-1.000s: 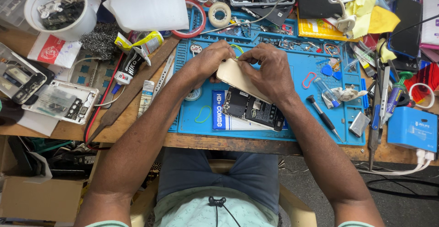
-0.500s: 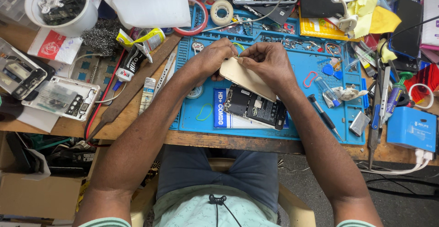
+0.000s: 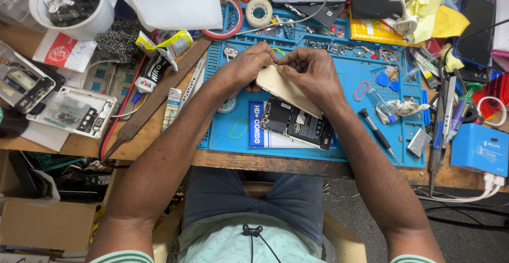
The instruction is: The person uses a screwdriver to pry open a smartphone on a blue repair mat, working around the battery compartment. They then pick up the phone's back cover and scrape old adhesive residue from its inner surface with a metal tool, turning the cover as they work.
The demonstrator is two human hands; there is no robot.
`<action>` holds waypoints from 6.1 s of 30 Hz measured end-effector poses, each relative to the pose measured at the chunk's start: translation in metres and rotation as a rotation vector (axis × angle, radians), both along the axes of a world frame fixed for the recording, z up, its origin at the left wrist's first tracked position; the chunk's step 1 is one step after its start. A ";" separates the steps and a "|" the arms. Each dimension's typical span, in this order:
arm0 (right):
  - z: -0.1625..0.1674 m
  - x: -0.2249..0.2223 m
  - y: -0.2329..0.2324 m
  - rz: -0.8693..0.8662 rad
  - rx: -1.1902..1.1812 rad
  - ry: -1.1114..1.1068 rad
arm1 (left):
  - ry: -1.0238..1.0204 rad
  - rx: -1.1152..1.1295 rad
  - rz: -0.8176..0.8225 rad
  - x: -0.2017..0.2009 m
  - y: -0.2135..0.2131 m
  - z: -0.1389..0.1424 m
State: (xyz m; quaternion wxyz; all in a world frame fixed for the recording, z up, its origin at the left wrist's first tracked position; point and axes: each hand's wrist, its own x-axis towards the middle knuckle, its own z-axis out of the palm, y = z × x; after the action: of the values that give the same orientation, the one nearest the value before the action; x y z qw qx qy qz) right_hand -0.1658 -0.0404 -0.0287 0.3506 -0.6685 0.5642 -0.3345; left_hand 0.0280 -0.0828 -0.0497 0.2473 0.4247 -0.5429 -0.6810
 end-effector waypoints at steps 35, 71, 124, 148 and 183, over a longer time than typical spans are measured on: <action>0.009 0.009 0.016 0.104 -0.495 0.390 | 0.046 -0.004 -0.007 0.001 0.000 -0.001; 0.006 -0.007 0.013 0.194 -0.462 0.315 | -0.040 -0.016 0.000 0.001 0.000 0.001; 0.005 -0.008 0.006 -0.037 -0.331 0.183 | 0.335 0.060 -0.068 0.004 0.001 0.014; 0.002 -0.013 0.004 -0.053 -0.309 0.142 | 0.317 -0.117 -0.159 0.005 0.000 0.009; -0.001 -0.004 0.005 -0.092 -0.369 0.195 | 0.234 -0.138 -0.146 -0.001 0.002 0.001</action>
State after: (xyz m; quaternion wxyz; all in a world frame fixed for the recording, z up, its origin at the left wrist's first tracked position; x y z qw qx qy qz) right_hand -0.1700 -0.0352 -0.0294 0.1505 -0.7241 0.5544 -0.3817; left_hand 0.0275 -0.0808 -0.0486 0.2872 0.2837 -0.5855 -0.7030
